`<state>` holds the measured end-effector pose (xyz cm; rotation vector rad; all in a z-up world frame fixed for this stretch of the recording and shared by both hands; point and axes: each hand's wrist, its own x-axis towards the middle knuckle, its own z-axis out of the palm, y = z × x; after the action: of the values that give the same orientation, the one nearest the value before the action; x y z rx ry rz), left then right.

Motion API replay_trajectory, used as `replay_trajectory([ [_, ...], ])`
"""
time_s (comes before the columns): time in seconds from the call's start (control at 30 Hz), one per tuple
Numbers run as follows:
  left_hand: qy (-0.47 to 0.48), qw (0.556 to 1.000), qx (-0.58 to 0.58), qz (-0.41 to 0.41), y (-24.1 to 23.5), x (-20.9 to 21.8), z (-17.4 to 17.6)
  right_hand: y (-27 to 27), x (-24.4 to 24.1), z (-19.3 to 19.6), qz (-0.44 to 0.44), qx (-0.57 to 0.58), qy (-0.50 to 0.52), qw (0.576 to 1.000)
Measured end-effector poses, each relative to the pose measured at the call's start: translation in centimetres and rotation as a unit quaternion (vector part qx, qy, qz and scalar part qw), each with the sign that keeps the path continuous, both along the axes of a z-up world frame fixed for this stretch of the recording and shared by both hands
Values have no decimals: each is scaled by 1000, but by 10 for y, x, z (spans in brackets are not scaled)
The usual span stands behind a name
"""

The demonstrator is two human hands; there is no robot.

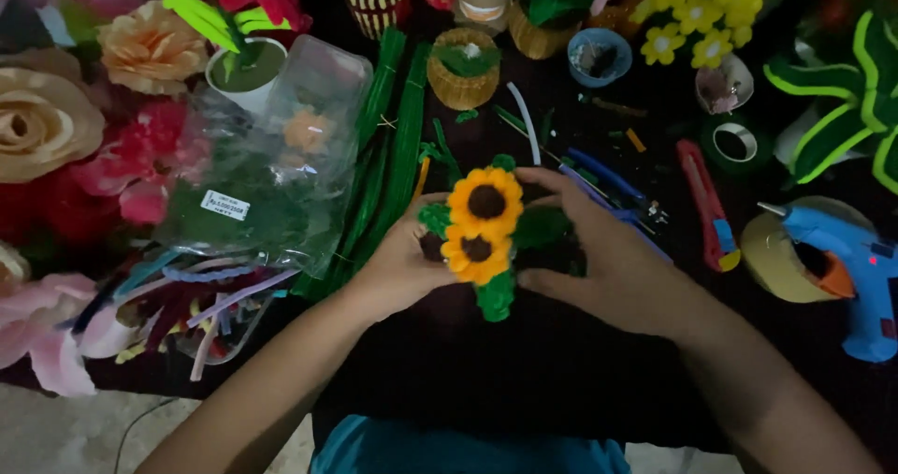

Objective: The person is assembling a small decorative flower pot by gluing a foam base inside and then attaching artificial sunflowers and greenery.

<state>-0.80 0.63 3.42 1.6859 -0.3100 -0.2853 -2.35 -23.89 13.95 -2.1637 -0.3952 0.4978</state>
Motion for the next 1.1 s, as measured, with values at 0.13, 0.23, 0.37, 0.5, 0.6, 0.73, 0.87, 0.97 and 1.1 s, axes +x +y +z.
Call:
replay_trajectory([
  [0.13,192,981,-3,0,12,-3,27,0,6,9,-66,17,92,993],
  [0.23,149,987,-44,34,7,-6,37,7,4,9,-112,9,32,993],
  [0.37,226,957,-123,131,0,0,37,9,6,6,-87,-9,-7,996],
  [0.5,194,970,-86,116,-12,-1,46,16,7,2,-92,36,6,995],
  [0.6,179,975,-79,103,-16,-1,42,16,12,-12,-105,111,-3,988],
  [0.73,165,980,-64,91,-13,4,22,21,12,-16,-140,144,2,980],
  [0.87,121,988,-30,88,-15,5,36,25,13,-17,-140,124,1,982],
  [0.97,98,992,0,75,-17,7,36,27,12,-16,-133,109,-4,985],
  [1.1,83,993,18,88,-14,12,25,31,11,-11,-137,87,-17,987],
])
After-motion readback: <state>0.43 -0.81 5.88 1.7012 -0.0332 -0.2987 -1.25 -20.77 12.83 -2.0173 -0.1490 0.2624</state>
